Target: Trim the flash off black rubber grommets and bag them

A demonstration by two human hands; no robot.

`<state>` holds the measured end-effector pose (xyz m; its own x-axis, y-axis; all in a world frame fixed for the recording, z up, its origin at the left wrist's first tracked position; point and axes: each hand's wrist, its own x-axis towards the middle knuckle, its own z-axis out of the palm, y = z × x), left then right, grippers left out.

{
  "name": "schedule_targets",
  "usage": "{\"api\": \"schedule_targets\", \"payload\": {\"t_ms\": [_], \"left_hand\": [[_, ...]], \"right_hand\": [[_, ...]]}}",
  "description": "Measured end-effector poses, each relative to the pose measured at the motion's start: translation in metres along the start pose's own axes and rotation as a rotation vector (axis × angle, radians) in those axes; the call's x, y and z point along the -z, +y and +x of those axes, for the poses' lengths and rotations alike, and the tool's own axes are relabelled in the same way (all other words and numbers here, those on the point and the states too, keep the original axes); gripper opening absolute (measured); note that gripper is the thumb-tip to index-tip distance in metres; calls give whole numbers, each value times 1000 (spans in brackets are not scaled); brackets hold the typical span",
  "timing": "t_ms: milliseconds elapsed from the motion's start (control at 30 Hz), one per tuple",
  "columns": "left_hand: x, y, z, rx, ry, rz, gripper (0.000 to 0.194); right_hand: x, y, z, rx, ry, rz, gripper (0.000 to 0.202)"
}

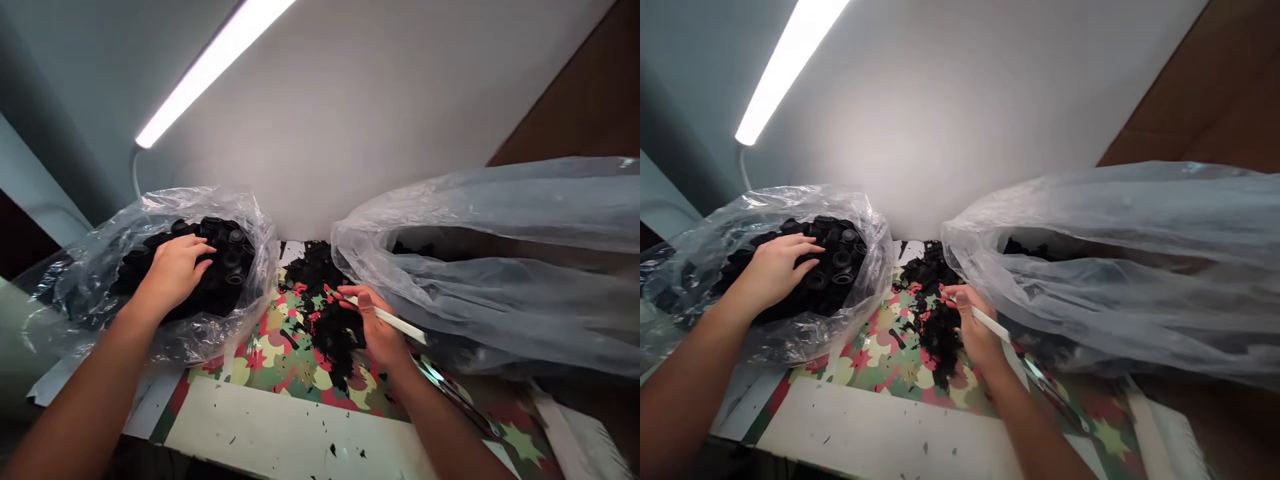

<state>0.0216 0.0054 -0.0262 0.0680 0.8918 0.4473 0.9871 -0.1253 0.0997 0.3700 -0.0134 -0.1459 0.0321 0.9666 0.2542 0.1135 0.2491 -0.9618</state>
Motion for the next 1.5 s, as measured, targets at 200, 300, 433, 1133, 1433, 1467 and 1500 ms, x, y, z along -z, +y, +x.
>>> {"api": "schedule_targets", "payload": {"t_ms": [200,300,433,1133,1433,1467,1500], "left_hand": [[-7,11,2,-21,49,25,22],[-4,30,2,-61,79,-20,22],[-29,89,-13,-273,-64,-266,17],[-84,146,-44,523,-486,-1606,40],[-80,154,-54,997,-484,-1962,10],[-81,155,-55,993,-482,-1971,11],[-81,155,-55,985,-488,-1979,10]], "right_hand": [[7,-1,3,52,2,35,58],[9,-2,5,84,5,-7,48],[9,-4,5,105,60,-78,30],[-9,-17,-7,176,-41,-154,29],[-6,-18,-12,170,148,-60,57],[-7,-18,-14,168,116,-54,49],[-8,-19,-15,172,82,-56,39]]}}
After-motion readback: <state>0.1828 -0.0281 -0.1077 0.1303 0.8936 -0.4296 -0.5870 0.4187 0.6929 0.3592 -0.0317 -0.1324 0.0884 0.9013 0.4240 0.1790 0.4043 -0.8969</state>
